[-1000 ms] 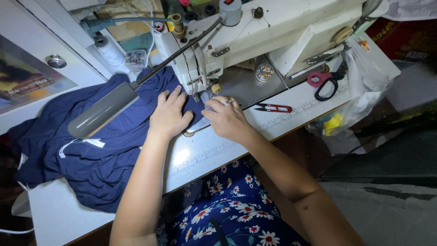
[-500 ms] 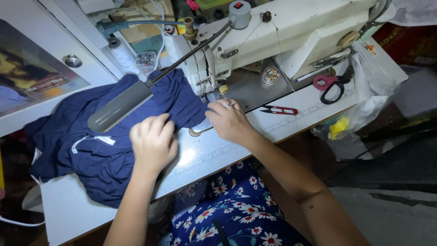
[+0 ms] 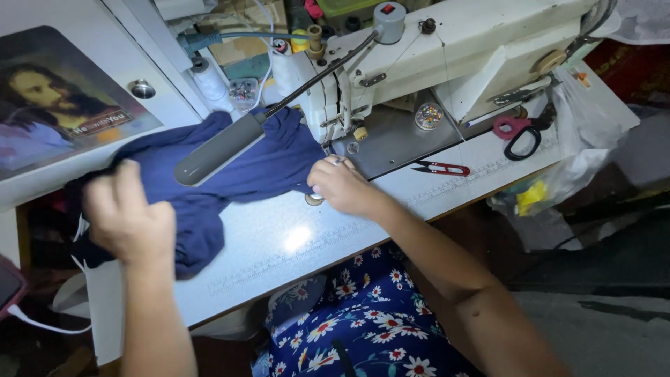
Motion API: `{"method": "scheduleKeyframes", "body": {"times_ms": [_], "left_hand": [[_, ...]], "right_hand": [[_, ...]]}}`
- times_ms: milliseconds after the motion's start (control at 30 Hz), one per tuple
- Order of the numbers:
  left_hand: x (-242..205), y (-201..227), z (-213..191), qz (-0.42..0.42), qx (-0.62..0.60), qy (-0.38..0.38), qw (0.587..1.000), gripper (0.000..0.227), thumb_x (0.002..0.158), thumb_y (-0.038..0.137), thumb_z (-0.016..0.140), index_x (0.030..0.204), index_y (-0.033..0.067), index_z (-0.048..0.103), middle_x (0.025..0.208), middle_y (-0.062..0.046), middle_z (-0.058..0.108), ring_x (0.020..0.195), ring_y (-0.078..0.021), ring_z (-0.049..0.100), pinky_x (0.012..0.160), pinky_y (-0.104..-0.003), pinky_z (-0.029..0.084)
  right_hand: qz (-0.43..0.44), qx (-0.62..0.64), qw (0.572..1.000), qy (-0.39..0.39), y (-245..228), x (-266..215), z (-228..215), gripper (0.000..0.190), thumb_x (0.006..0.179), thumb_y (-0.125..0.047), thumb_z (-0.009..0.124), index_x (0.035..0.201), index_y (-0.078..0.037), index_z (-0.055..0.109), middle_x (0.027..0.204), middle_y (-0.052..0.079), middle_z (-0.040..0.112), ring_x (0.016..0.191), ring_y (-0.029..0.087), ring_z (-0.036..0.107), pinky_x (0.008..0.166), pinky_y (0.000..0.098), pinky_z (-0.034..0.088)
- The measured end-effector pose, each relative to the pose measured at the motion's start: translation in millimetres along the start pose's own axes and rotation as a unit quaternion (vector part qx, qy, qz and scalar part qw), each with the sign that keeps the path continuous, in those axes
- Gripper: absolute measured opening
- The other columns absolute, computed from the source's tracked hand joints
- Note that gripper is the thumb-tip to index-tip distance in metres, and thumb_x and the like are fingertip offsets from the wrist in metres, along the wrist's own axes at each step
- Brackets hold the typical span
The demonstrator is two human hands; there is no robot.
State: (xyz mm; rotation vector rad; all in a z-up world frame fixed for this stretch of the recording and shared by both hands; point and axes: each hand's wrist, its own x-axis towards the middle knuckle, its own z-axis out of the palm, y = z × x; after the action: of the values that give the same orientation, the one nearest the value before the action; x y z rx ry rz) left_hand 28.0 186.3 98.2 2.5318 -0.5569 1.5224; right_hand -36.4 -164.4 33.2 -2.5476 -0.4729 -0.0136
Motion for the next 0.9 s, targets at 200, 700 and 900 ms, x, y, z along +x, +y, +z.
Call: {"method": "scheduleKeyframes", "body": {"times_ms": [200,700,900], "left_hand": [[57.2,-60.8,37.1,0.147,0.08,0.053,0.984,0.042,0.073,0.004,0.068,0.112,0.014,0.079,0.098,-0.008,0.063,0.074,-0.0287,0.055,0.056,-0.038,0.032],[-42.2,183.1,84.8,0.104,-0.296,-0.094,0.945,0.019,0.083,0.019,0.076,0.098,0.016,0.064,0.098,-0.004,0.056,0.091,-0.026,0.06,0.073,-0.037,0.047],[-48.9,150.8,61.9,0.125,-0.391,-0.253,0.876,0.016,0.09,0.031,0.065,0.077,0.0241,0.058,0.068,0.004,0.053,0.075,-0.0209,0.062,0.07,-0.036,0.05]], "right_hand": [[-0.079,0.227,0.97,0.039,55.7,-38.1,-19.2,0.024,0.099,-0.008,0.052,0.116,-0.003,0.068,0.126,0.014,0.063,0.125,0.027,0.059,0.113,0.0418,0.044],[-0.104,0.205,0.967,0.113,83.8,-37.5,11.2,0.024,0.108,-0.024,0.049,0.103,-0.006,0.064,0.101,0.006,0.063,0.106,0.022,0.061,0.118,0.0415,0.028],[-0.122,0.011,0.984,0.129,51.5,-44.7,8.7,0.027,0.098,-0.036,0.067,0.108,-0.011,0.065,0.103,0.008,0.065,0.114,0.028,0.061,0.117,0.0507,0.027]]}}
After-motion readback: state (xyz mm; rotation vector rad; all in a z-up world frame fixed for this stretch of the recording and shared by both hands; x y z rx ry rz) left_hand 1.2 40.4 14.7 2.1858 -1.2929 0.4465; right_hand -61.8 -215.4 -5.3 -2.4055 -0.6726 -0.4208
